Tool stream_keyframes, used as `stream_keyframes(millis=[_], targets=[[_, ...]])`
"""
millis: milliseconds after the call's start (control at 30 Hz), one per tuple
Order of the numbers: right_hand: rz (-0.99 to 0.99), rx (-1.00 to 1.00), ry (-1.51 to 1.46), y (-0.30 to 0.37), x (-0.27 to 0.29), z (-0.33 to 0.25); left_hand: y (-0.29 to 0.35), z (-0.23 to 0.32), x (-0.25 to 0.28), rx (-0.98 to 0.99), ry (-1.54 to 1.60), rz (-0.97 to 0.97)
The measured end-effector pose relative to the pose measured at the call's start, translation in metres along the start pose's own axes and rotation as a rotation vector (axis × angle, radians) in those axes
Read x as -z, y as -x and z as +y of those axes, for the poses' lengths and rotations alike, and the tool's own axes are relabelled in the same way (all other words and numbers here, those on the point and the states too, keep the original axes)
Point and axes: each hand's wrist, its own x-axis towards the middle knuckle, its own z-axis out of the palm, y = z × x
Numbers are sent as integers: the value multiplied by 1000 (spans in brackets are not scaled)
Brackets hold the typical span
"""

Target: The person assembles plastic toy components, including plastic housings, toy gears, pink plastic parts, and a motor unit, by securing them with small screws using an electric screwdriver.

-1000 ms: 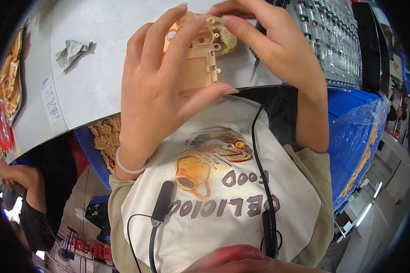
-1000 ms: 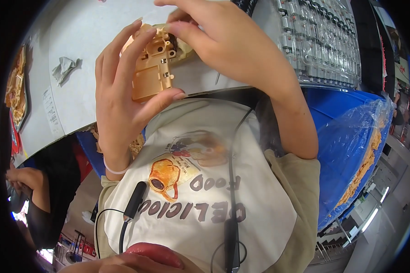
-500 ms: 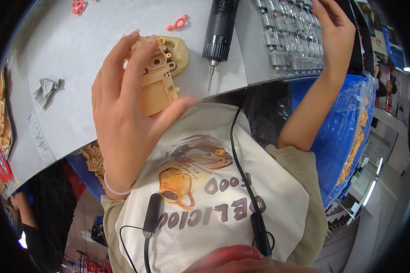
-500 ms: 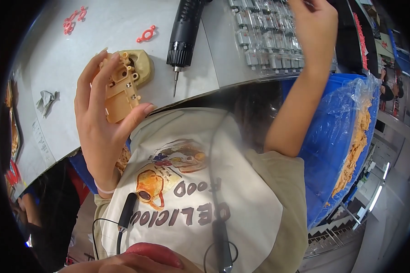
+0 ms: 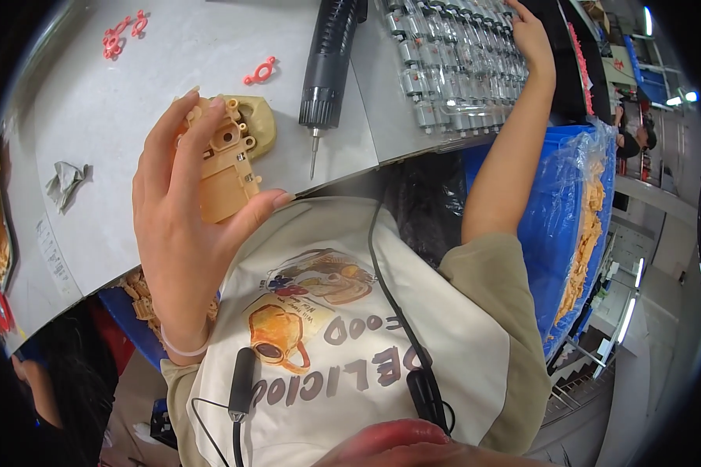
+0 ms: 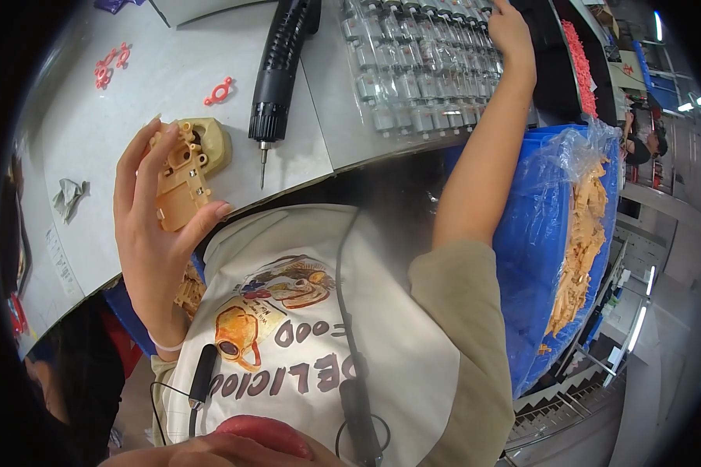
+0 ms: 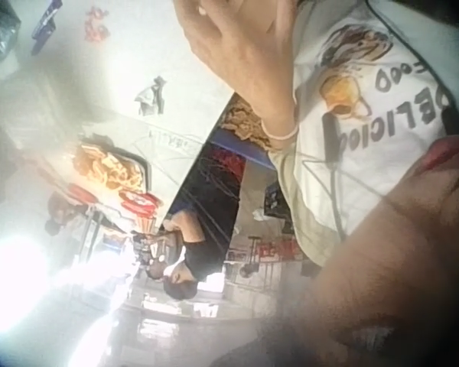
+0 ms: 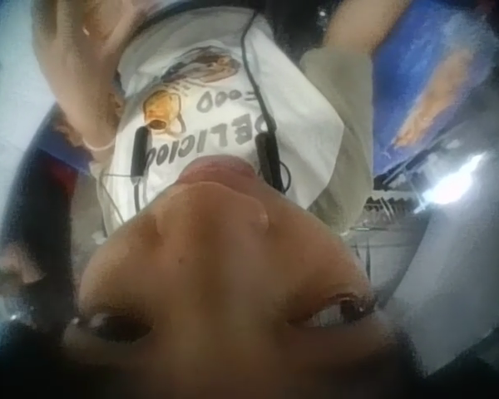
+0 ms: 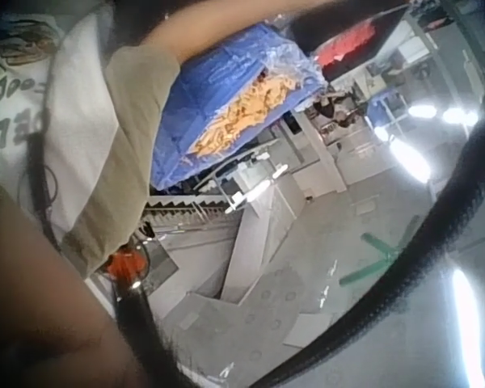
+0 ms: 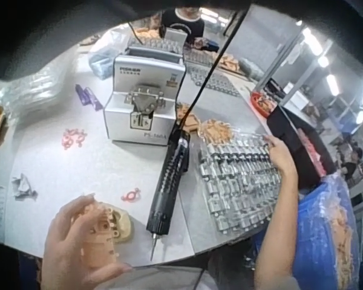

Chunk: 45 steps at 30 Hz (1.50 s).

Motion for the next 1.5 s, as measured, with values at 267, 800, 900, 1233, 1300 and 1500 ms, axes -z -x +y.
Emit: stream_keyframes(millis=[267,800,900,1233,1300,1500], targets=[[407,85,304,8,1,-18,-1,-3,-1,-37,0,15],[12,36,-782,128,16,-305,-4,-18,12,-171,84,-80],[-326,27,-716,141,-3,-345,-5,0,11,-164,53,-15],[-83,842,-72,160,-56,-353,-3,-1,13,-103,90,-37],[-68,832,-85,166,-54,-356,-3,-6,7,-213,89,50],[-108,744,118,178,-52,-375,-1,-11,12,-214,-77,0]])
